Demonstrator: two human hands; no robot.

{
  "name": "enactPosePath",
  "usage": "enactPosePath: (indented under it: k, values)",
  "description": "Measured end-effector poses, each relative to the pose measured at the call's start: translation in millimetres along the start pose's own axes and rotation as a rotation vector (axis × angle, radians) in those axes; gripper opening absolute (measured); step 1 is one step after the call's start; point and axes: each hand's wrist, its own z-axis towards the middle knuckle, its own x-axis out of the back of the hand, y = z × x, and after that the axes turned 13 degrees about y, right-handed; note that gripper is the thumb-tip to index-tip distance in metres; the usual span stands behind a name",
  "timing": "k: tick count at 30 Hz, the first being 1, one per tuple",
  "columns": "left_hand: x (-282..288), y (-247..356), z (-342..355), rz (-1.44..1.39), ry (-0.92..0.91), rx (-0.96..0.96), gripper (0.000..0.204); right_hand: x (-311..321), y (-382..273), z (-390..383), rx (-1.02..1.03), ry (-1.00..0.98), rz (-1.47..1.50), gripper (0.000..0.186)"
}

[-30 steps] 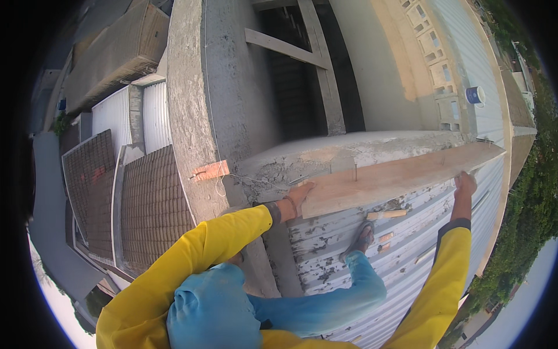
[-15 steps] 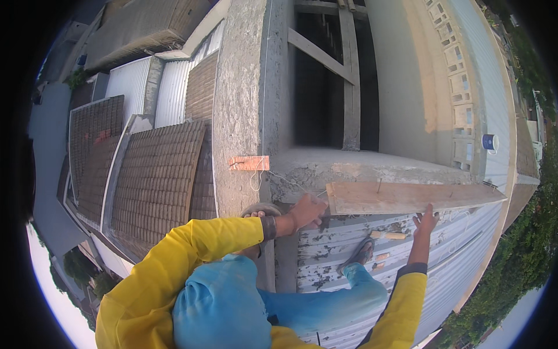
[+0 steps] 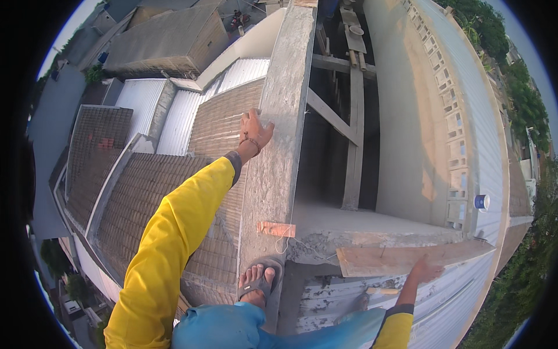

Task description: The person positions a wooden plank along the edge of a roof structure and secures it with a hammer. The person adjusts the plank's alignment and hammers nails into place while standing on the roof.

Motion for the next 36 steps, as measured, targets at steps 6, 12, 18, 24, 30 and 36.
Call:
enactPosePath:
  k: [6,12,18,24,30,36]
  values:
    - [-60,28,88,0.101,-0.052,0.159,0.087,13,-220,-94,0.409,-0.543,0.798,0.069]
    - [-87,45,93,0.087,0.072,0.028,0.083,-9,-444,-242,0.516,-1.061,0.853,0.079]
    - [-80,46,99,0.101,-0.003,0.093,0.079,-12,-611,-315,1.152,-0.419,0.919,0.066]
    - [-88,47,105,0.140,-0.033,0.078,0.074,-58,-703,-340,1.319,-0.395,0.872,0.061]
    - [-89,36,107,0.117,-0.098,0.105,0.077,-61,-701,-349,1.380,-0.425,0.770,0.060]
    - [-86,38,107,0.110,-0.053,0.136,0.068,-57,-703,-348,1.389,-0.490,0.708,0.065]
